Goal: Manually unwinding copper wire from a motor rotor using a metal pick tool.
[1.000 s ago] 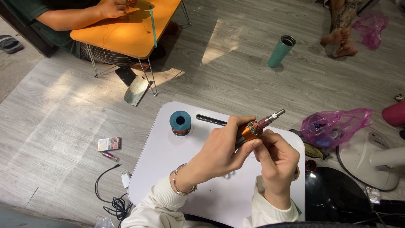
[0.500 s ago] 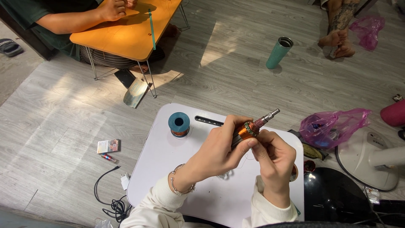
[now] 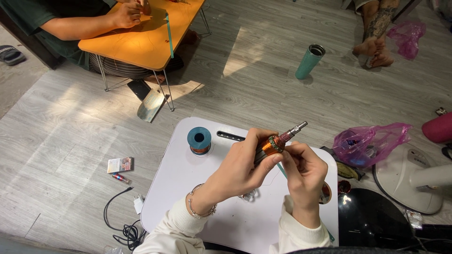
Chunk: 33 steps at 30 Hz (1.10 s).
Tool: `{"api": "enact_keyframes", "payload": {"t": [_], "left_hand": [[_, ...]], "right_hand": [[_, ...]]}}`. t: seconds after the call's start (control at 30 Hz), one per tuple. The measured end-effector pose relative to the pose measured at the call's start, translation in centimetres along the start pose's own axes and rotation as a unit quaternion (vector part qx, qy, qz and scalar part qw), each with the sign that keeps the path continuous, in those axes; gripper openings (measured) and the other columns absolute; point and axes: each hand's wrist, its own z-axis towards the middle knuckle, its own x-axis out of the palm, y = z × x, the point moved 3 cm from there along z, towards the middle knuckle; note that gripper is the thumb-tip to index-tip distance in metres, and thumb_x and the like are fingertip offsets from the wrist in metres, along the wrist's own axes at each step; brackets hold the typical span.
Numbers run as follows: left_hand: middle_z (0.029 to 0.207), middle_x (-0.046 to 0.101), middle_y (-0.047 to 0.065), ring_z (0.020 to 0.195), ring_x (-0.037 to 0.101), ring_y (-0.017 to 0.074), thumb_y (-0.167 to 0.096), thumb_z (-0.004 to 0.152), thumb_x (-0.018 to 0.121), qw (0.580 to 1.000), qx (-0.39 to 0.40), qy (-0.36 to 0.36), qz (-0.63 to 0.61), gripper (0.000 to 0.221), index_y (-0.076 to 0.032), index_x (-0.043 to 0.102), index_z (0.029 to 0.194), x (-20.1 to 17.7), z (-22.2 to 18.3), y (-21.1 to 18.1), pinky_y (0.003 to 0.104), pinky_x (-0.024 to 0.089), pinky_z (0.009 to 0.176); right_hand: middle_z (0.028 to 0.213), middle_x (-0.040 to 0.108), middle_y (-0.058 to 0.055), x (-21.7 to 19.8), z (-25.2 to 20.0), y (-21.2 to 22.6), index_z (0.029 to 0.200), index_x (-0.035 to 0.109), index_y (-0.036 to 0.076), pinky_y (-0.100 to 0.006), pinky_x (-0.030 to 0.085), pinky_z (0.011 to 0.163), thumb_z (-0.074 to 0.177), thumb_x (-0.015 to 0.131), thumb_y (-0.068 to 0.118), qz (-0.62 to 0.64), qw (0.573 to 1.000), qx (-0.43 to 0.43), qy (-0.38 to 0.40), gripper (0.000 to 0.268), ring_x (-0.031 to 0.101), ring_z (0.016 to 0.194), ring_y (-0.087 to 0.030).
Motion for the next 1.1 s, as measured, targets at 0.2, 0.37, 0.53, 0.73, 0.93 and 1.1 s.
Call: {"api": "enact_keyframes", "payload": {"t": [0.2, 0.37, 0.53, 0.73, 0.93, 1.1], "left_hand": [[0.077, 0.069, 0.020, 0.062, 0.068, 0.0360, -0.018, 0.095, 0.062, 1.000, -0.002, -0.004, -0.006, 0.033, 0.004, 0.053, 0.118, -0.1, 0.0, 0.1, 0.041, 0.053, 0.060], [0.074, 0.068, 0.018, 0.061, 0.067, 0.0306, -0.017, 0.095, 0.062, 1.000, -0.007, -0.005, -0.010, 0.033, 0.004, 0.053, 0.119, -0.1, -0.2, 0.2, 0.038, 0.053, 0.060], [0.076, 0.069, 0.018, 0.063, 0.069, 0.0307, -0.019, 0.096, 0.061, 1.000, -0.010, -0.008, -0.003, 0.034, 0.003, 0.053, 0.119, -0.3, -0.1, 0.2, 0.037, 0.054, 0.061], [0.080, 0.069, 0.023, 0.069, 0.069, 0.0428, -0.021, 0.095, 0.062, 1.000, 0.005, -0.012, -0.002, 0.036, 0.004, 0.052, 0.119, -0.8, 0.2, -1.1, 0.045, 0.054, 0.061], [0.095, 0.068, 0.008, 0.068, 0.064, 0.0295, -0.039, 0.098, 0.048, 0.996, -0.051, 0.059, 0.051, 0.040, -0.006, 0.042, 0.119, 0.1, 0.1, -0.5, 0.038, 0.049, 0.061], [0.091, 0.067, 0.008, 0.062, 0.060, 0.0292, -0.037, 0.099, 0.047, 0.995, -0.041, 0.058, 0.077, 0.040, -0.004, 0.041, 0.121, 0.3, 0.2, -0.4, 0.038, 0.047, 0.056]], "right_hand": [[0.052, 0.048, -0.005, -0.3, 0.2, -0.7, 0.082, 0.067, -0.007, -0.019, 0.038, 0.047, 0.092, 0.065, 0.000, 0.014, 1.000, 0.010, -0.002, 0.012, 0.038, 0.049, -0.005], [0.052, 0.041, -0.003, -0.4, 0.5, -0.5, 0.082, 0.066, -0.006, -0.019, 0.038, 0.047, 0.092, 0.065, 0.001, 0.016, 1.000, 0.011, 0.002, 0.013, 0.039, 0.049, -0.005], [0.052, 0.043, -0.003, -0.7, 0.8, -0.7, 0.083, 0.066, -0.007, -0.019, 0.039, 0.047, 0.093, 0.065, 0.002, 0.016, 1.000, 0.016, 0.014, 0.014, 0.043, 0.047, -0.006], [0.090, 0.067, -0.017, -0.5, 0.8, 2.0, 0.106, 0.065, -0.010, -0.034, 0.053, 0.085, 0.094, 0.064, 0.004, 0.036, 0.998, -0.025, 0.055, 0.019, 0.064, 0.088, -0.019], [0.116, 0.067, -0.022, -0.1, -0.9, 3.0, 0.121, 0.059, -0.013, -0.034, 0.055, 0.098, 0.091, 0.060, 0.012, 0.013, 0.997, 0.053, 0.053, 0.039, 0.067, 0.110, -0.029], [0.116, 0.065, -0.018, -0.1, -0.9, 2.7, 0.123, 0.058, -0.012, -0.031, 0.055, 0.096, 0.094, 0.059, 0.007, 0.031, 0.997, 0.051, 0.040, 0.035, 0.066, 0.108, -0.025]]}}
